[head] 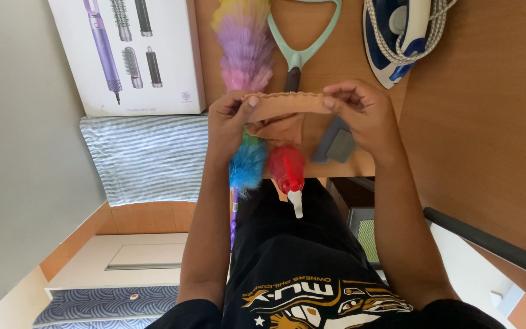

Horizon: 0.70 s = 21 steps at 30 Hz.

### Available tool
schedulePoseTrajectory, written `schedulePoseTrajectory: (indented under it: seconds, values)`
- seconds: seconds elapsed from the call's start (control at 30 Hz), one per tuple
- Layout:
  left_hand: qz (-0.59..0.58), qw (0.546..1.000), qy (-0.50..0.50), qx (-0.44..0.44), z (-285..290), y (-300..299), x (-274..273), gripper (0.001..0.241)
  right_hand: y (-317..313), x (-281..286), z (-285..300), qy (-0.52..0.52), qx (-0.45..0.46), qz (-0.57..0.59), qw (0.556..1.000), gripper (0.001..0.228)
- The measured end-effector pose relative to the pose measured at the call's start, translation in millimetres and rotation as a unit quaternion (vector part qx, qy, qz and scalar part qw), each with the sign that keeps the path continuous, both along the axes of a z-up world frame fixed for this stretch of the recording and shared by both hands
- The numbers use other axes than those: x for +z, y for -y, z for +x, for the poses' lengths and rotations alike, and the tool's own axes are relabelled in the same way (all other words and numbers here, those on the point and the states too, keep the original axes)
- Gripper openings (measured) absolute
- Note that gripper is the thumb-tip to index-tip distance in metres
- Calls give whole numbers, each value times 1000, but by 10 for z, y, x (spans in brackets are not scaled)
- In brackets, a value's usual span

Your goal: Wiping a wall near a light switch and mopping the tiled floor in a bedroom.

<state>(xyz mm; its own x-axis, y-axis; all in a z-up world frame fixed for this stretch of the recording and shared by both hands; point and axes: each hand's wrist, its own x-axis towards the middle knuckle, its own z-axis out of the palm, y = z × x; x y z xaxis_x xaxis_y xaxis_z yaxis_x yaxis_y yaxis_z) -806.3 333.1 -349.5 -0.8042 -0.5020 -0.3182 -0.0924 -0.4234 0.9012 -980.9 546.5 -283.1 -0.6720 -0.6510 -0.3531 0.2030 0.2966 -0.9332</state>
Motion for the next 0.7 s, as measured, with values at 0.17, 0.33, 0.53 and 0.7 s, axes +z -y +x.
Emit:
schedulePoseTrajectory:
  seconds: [0.17, 0.33, 0.53, 0.7]
  values:
    - [-8, 1000, 13, 2, -12, 2, 52, 22, -3, 43, 15, 1, 34, 21, 999, 19]
    - [-3, 999, 33, 16, 19, -22, -3, 19, -69, -78, 44, -14, 43, 28, 999, 15]
    - [2, 998, 55, 32, -19, -79, 145, 22, 68, 55, 109, -50, 19, 20, 998, 22]
    - [-85, 992, 69, 62, -47, -216, 218, 16, 155, -17, 215, -64, 7, 1, 998, 14]
